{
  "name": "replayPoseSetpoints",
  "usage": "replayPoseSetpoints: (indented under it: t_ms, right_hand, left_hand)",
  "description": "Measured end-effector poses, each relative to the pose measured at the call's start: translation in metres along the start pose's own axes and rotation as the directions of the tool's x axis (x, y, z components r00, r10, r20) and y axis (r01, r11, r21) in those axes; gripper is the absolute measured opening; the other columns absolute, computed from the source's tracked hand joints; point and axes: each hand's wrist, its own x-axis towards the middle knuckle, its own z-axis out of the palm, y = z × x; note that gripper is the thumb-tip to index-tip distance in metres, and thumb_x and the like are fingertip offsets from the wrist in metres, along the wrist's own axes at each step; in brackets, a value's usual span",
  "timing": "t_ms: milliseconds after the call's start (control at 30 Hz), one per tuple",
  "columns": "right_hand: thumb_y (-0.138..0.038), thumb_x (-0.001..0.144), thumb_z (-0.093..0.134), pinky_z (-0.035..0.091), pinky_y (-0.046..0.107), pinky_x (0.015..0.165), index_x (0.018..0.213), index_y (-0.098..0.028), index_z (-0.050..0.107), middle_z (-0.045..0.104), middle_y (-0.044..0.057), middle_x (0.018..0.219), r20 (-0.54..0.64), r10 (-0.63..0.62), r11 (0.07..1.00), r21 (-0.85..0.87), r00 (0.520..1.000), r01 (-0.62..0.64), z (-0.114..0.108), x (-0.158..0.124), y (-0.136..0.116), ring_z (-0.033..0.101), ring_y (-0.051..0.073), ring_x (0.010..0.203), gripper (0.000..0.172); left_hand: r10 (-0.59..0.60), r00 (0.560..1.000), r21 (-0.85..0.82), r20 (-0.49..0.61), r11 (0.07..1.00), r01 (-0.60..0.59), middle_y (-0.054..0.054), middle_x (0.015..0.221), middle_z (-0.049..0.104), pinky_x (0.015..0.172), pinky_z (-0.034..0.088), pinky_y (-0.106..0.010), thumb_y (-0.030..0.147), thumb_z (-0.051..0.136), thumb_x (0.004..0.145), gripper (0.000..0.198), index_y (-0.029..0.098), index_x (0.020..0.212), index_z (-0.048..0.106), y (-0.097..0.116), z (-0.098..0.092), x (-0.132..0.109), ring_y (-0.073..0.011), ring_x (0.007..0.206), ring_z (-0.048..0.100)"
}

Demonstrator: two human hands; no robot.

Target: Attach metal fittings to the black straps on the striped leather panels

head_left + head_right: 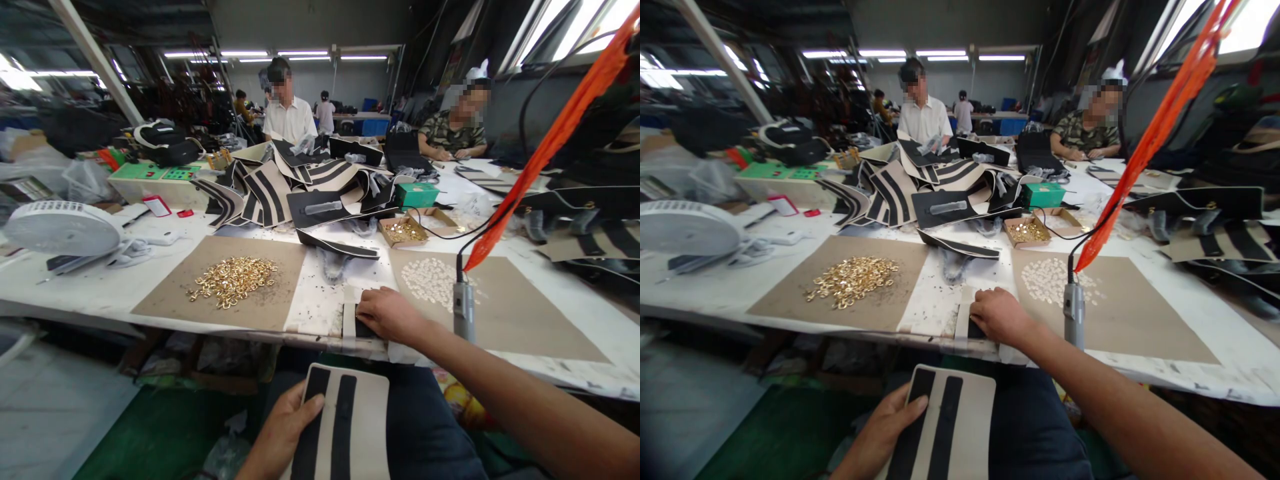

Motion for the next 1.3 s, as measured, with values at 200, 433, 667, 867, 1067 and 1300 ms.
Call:
replayPoseSetpoints:
  t_ms: [200, 433, 667, 867, 1067, 1300]
  right_hand:
    - [-0.024, 0.093, 0.058, 0.039, 0.034, 0.075, 0.083, -0.019, 0.072, 0.069, 0.007, 0.089, 0.077, -0.011, 0.998, -0.064, 0.997, 0.016, -0.007, 0.009, -0.001, 0.063, 0.022, 0.082, 0.018]
    - [-0.023, 0.093, 0.062, 0.046, 0.028, 0.083, 0.090, -0.024, 0.078, 0.071, 0.003, 0.095, -0.021, 0.229, 0.889, 0.411, 0.973, -0.200, 0.015, -0.001, 0.006, 0.063, 0.019, 0.091, 0.017]
    - [-0.023, 0.088, 0.067, 0.048, 0.033, 0.089, 0.092, -0.027, 0.080, 0.072, 0.004, 0.099, -0.037, 0.312, 0.856, 0.444, 0.949, -0.264, 0.022, -0.003, 0.000, 0.063, 0.023, 0.097, 0.014]
    - [-0.027, 0.088, 0.069, 0.047, 0.036, 0.093, 0.097, -0.028, 0.080, 0.072, 0.004, 0.102, -0.013, 0.330, 0.849, 0.442, 0.944, -0.290, 0.027, -0.007, 0.003, 0.062, 0.023, 0.099, 0.015]
    - [-0.021, 0.085, 0.067, 0.048, 0.037, 0.096, 0.096, -0.025, 0.079, 0.071, 0.005, 0.104, -0.001, 0.399, 0.790, 0.508, 0.917, -0.344, 0.028, -0.006, -0.001, 0.063, 0.023, 0.102, 0.017]
    - [-0.044, 0.091, 0.064, 0.050, 0.043, 0.098, 0.126, -0.020, 0.067, 0.069, 0.010, 0.117, -0.144, 0.632, 0.514, 0.813, 0.761, -0.273, 0.019, -0.049, -0.020, 0.064, 0.026, 0.103, 0.042]
  left_hand:
    - [0.005, 1.000, -0.020, 0.015, 1.000, -0.005, -0.011, 0.098, 0.080, 0.076, 0.059, -0.033, 0.046, 0.082, 0.077, 0.051, 0.015, 0.117, 0.073, 0.000, -0.002, 0.000, -0.0273, 0.084, 0.076]
    - [0.002, 0.998, -0.031, 0.060, 1.000, 0.000, -0.011, 0.097, 0.080, 0.075, 0.058, -0.032, 0.047, 0.082, 0.077, 0.050, 0.016, 0.115, 0.074, -0.007, -0.009, 0.005, -0.0261, 0.081, 0.076]
    - [0.009, 0.997, -0.028, 0.073, 1.000, -0.007, -0.011, 0.097, 0.080, 0.078, 0.059, -0.034, 0.046, 0.081, 0.078, 0.050, 0.016, 0.118, 0.073, -0.006, -0.012, 0.006, -0.0266, 0.082, 0.076]
    - [0.018, 0.999, -0.039, 0.049, 0.999, -0.016, -0.012, 0.098, 0.080, 0.076, 0.059, -0.034, 0.046, 0.081, 0.078, 0.052, 0.015, 0.118, 0.073, -0.002, -0.014, 0.003, -0.0277, 0.083, 0.076]
    - [0.019, 1.000, -0.079, 0.002, 0.997, -0.019, -0.011, 0.095, 0.081, 0.072, 0.060, -0.034, 0.042, 0.081, 0.079, 0.051, 0.015, 0.121, 0.071, 0.015, -0.002, 0.005, -0.0274, 0.079, 0.077]
    - [0.078, 0.997, -0.063, -0.010, 0.995, -0.078, -0.012, 0.097, 0.080, 0.073, 0.060, -0.035, 0.037, 0.076, 0.084, 0.050, 0.014, 0.128, 0.066, 0.036, 0.018, 0.018, -0.0270, 0.081, 0.077]
